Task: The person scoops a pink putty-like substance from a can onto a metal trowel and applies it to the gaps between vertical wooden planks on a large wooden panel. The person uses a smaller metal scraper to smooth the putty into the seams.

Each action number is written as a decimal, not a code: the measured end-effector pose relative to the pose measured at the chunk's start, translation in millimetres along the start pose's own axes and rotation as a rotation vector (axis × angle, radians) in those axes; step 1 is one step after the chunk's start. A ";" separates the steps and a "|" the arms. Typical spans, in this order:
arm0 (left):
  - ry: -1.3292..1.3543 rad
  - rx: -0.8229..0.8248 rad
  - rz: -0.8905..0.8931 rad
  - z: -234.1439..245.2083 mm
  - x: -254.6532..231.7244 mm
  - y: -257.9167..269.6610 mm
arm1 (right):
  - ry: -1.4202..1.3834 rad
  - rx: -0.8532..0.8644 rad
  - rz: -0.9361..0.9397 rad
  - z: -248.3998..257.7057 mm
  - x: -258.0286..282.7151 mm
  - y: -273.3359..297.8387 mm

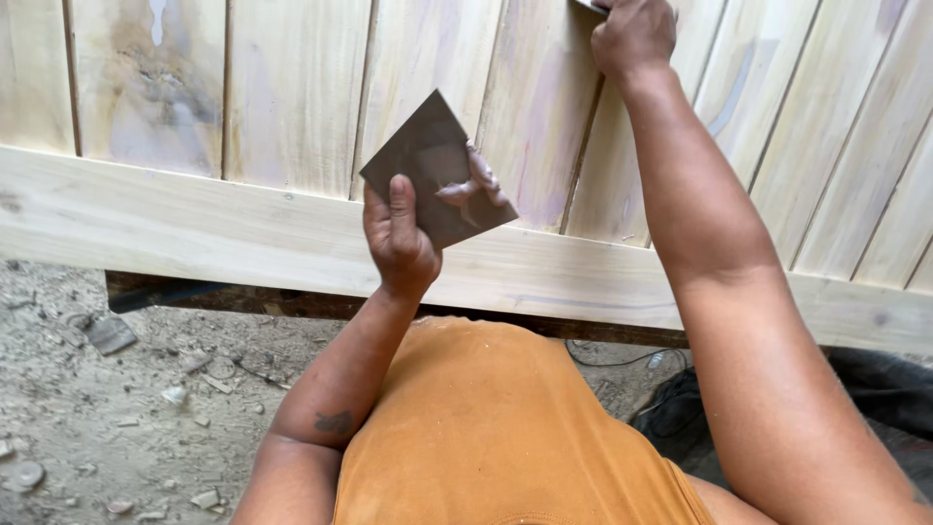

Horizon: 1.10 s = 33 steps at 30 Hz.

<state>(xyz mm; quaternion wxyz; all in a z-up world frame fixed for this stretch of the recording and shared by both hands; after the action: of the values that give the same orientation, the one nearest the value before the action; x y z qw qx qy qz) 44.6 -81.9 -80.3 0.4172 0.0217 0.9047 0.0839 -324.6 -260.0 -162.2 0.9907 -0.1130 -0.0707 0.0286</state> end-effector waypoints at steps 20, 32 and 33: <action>0.135 0.056 0.168 6.2 -15.0 20.8 | 0.205 0.622 0.293 99.4 108.9 211.0; -0.117 0.089 -0.232 -47.3 3.6 48.6 | -1.741 -0.097 -0.168 221.3 175.1 198.8; -0.121 0.057 -0.298 -49.0 -0.4 47.6 | -1.651 -0.084 -0.163 221.3 181.8 201.9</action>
<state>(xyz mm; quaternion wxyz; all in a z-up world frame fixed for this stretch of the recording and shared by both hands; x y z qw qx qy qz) 6.2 -41.6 -40.6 0.4782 -0.0957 0.8730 -0.0060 -185.6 -1.8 29.4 0.6142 -0.0869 -0.7839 0.0277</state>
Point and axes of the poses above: each hand's wrist, its own y-axis away from the middle knuckle, its own z-axis out of the back of the hand, x = y × z, the point moved 7 cm from there along -y, towards the middle knuckle, and after that the axes turned 3 degrees about z, right-handed, at the moved point
